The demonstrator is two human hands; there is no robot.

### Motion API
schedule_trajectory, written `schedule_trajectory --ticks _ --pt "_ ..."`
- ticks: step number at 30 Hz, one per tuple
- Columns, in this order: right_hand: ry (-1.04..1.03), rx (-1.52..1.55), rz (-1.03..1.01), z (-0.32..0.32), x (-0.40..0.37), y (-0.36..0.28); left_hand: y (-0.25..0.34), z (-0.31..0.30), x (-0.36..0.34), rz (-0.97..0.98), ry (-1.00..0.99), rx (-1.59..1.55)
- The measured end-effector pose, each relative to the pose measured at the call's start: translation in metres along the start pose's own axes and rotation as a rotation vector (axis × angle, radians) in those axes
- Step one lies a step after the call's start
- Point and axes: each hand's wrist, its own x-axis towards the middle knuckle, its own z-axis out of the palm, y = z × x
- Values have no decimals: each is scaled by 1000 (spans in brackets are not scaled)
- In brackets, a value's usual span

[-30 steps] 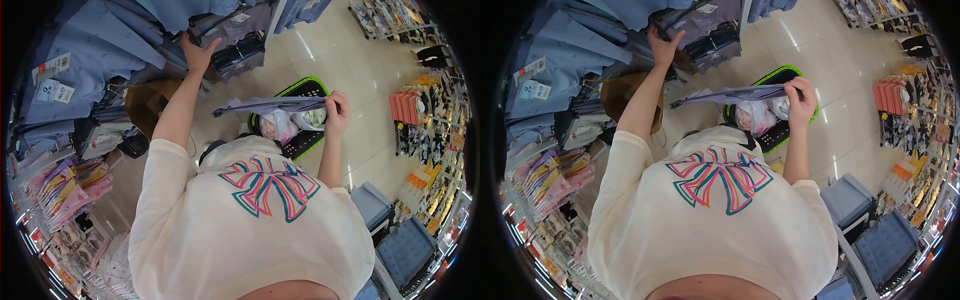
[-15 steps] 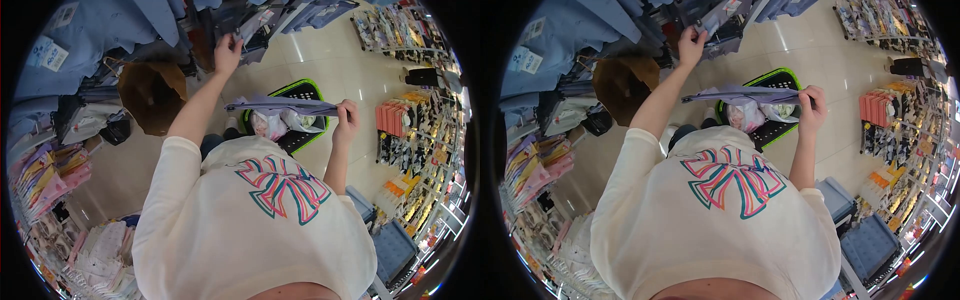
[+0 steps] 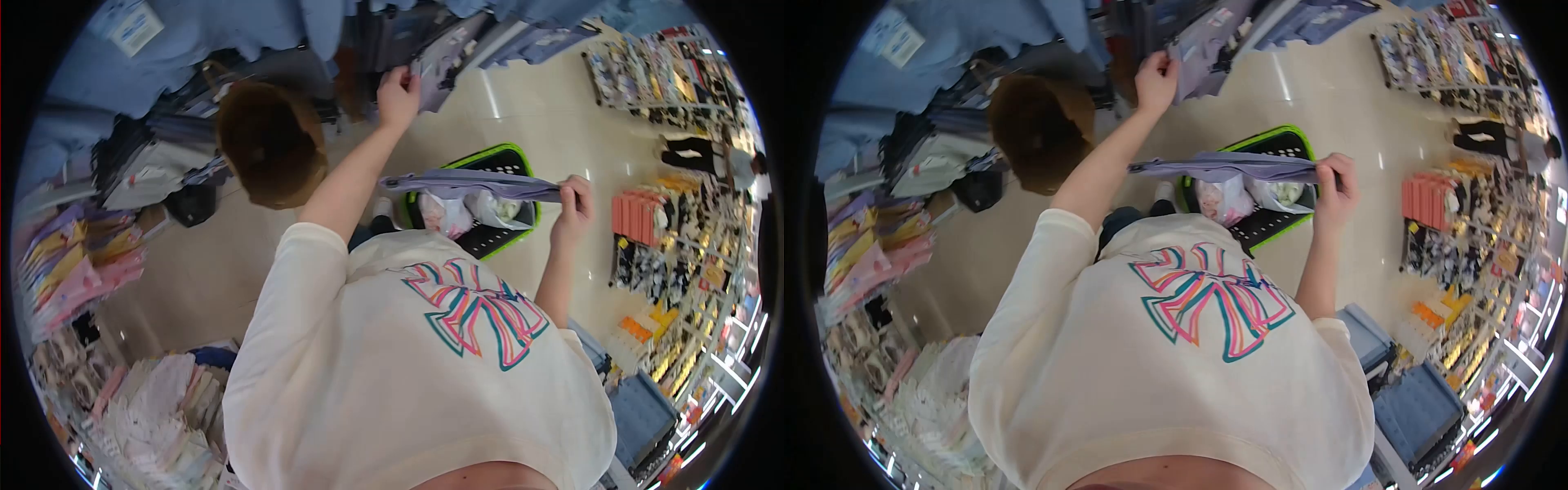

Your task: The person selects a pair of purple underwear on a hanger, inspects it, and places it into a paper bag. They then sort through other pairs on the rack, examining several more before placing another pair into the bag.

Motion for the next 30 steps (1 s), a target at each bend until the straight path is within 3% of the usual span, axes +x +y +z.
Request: schedule_trajectory --ticks 3,5,7,9,11,14,16,18,19,21,22,24,27,30 --pt "34 29 9 10 -4 4 -3 -32 4 -40 -23 90" --pt "50 -10 21 21 -3 1 -4 -60 3 -115 -230 24" --pt "29 25 56 33 -3 -5 12 -95 -2 -395 -615 -511" --pt "28 52 82 46 0 -12 39 -133 -19 -668 -864 -796" --pt "45 73 111 58 4 -18 36 -164 -38 -817 -1130 -1126" --pt "33 216 109 73 12 -21 26 -204 -77 -702 -760 -813" --pt "18 319 86 87 14 -34 38 -241 -83 -664 -663 -795" --pt "-40 434 15 98 16 -38 57 -284 -66 -606 -561 -607" --pt "-67 489 -17 102 15 -41 51 -301 -55 -412 -426 -572" --pt "-170 503 -101 112 16 -55 12 -337 -31 -302 -99 -366" --pt "-224 524 -141 118 16 -64 2 -357 -15 -251 -40 -235" --pt "-297 536 -212 130 15 -83 2 -394 16 -75 -58 280" --pt "-342 507 -278 147 9 -109 -49 -423 48 244 -156 861" --pt "-341 485 -303 157 2 -124 -71 -439 63 112 -439 1242"
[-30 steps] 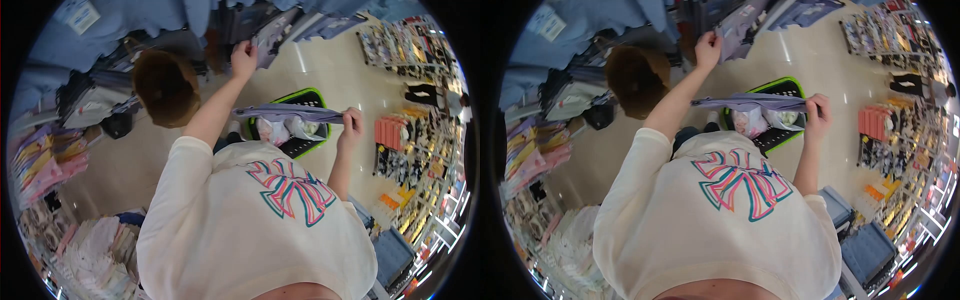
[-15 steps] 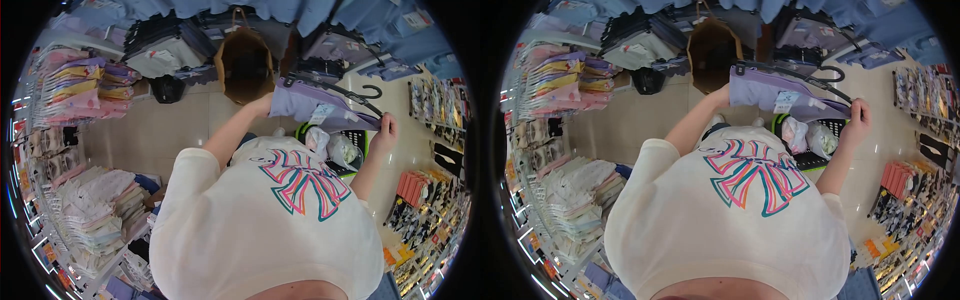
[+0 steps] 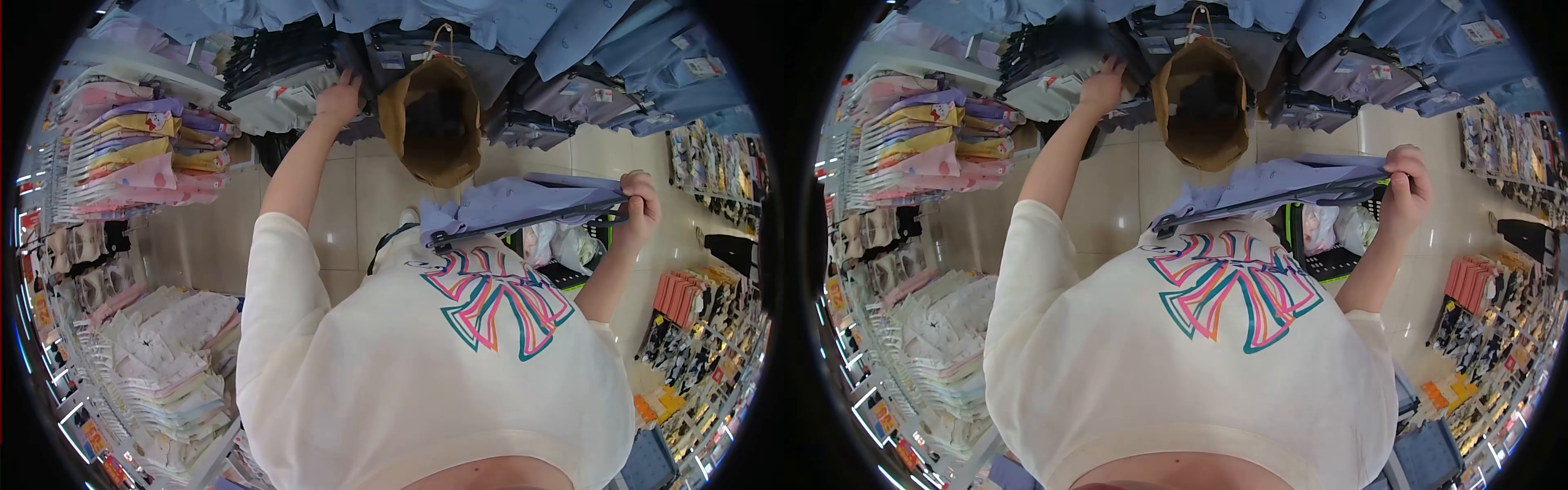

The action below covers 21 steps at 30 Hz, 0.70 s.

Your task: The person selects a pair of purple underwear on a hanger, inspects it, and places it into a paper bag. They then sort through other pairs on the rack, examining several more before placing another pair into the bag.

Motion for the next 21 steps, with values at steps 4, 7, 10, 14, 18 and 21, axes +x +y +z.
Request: schedule_trajectory --ticks 4,7,10,14,18,21 --pt "53 3 -2 8 -9 -7 -26 24 2 -97 -341 150" --pt "96 2 22 11 -20 -6 -37 38 -12 -62 -437 208" --pt "116 11 37 18 -26 -1 -31 42 -18 202 -259 267" --pt "108 55 27 32 -23 5 -17 39 4 230 -115 315" --pt "91 101 18 35 -21 5 -31 41 25 98 -248 377" --pt "116 92 54 42 -24 10 -37 46 26 74 -300 482"
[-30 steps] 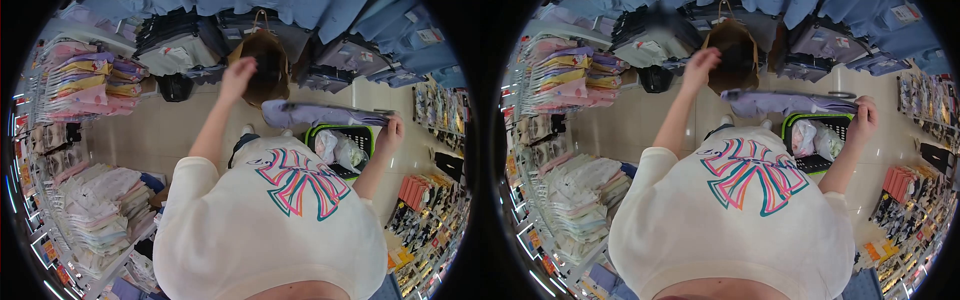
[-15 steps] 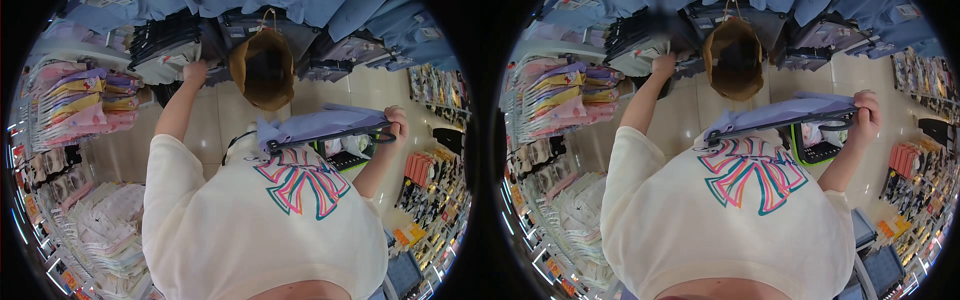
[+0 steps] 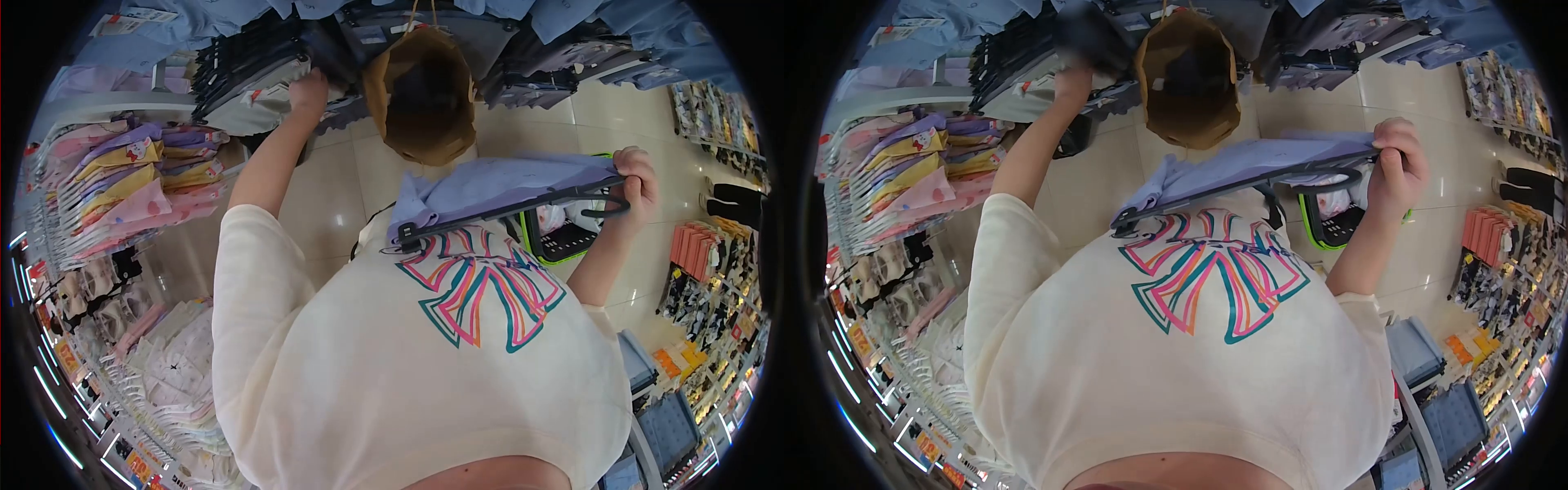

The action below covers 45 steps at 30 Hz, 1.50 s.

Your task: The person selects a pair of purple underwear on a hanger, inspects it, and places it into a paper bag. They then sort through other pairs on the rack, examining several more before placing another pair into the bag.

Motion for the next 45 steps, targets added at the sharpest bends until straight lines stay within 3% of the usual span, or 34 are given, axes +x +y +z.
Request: schedule_trajectory --ticks 4,10,11,17,20,24,25,28,29,32,36,37,41,45 --pt "10 -40 11 6 -4 7 -1 -10 -19 120 -91 47" --pt "22 -33 42 11 -10 16 -6 6 -59 145 4 96" --pt "24 -30 48 11 -11 17 -6 8 -60 154 -72 96" --pt "22 -27 54 13 -12 17 5 23 -37 215 79 61" --pt "27 -24 74 15 -11 16 20 -27 -35 198 304 45" --pt "5 -40 61 19 -9 14 21 -18 -12 13 117 89" --pt "-1 -47 53 20 -8 14 20 -26 -13 29 -29 75" --pt "6 -53 51 18 -10 15 16 -23 -27 -124 -85 -80" --pt "9 -56 59 18 -11 15 12 -30 -37 -11 -159 26" --pt "10 -61 70 19 -12 15 8 -14 -49 78 -175 120" --pt "39 -69 81 18 -14 15 8 5 -58 33 -134 139" --pt "55 -75 85 19 -13 14 7 4 -59 89 -226 181" --pt "257 -172 240 20 -12 11 1 23 -59 79 -112 114" --pt "431 -223 419 13 -11 15 -5 7 -49 119 -165 28"
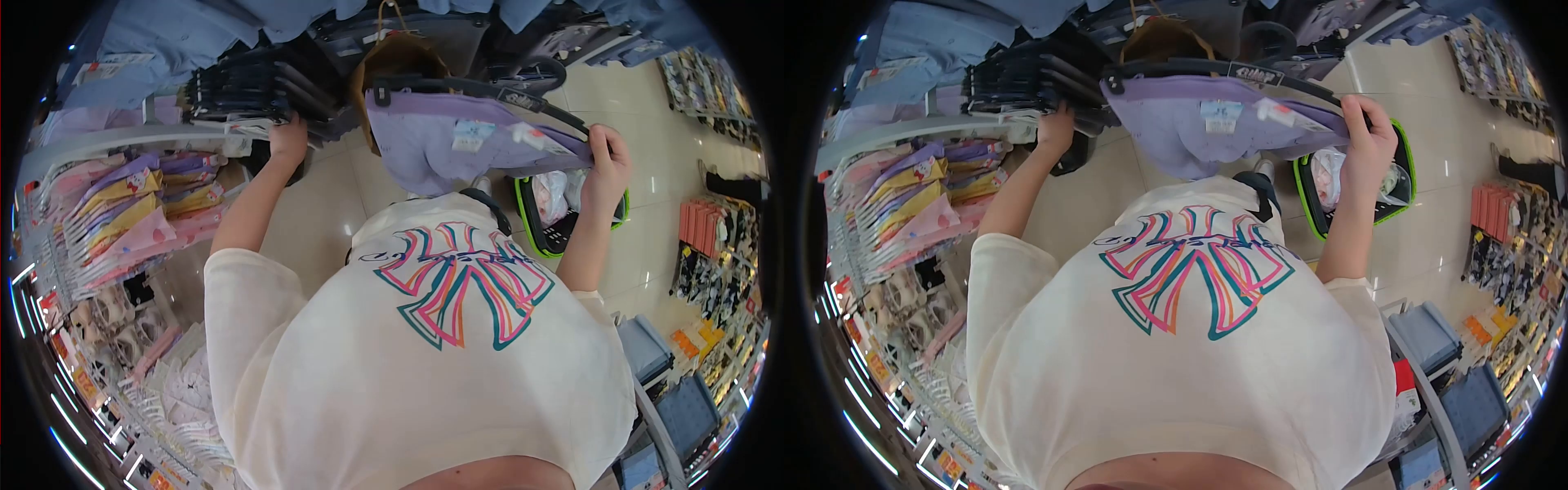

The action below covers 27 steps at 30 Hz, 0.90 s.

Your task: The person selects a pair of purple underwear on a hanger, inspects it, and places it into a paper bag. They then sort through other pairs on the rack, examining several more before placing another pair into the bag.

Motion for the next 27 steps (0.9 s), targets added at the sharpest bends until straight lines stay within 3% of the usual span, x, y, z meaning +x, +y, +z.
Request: schedule_trajectory --ticks 3,4,7,10,16,20,27 --pt "59 -20 51 -4 4 0 0 -1 1 60 259 16" --pt "76 -15 55 -5 4 -1 3 -11 2 56 154 -48" --pt "112 -26 47 -12 3 -2 12 -21 3 208 258 -332" --pt "154 -21 50 -26 -1 -2 31 -30 18 273 554 -783" --pt "-23 -16 -221 -54 -14 -11 70 -91 53 292 641 -1525" --pt "-150 -43 -347 -68 -18 -22 83 -113 54 234 778 -1346" --pt "-156 -43 -332 -69 -26 -25 88 -108 80 173 675 -1306"
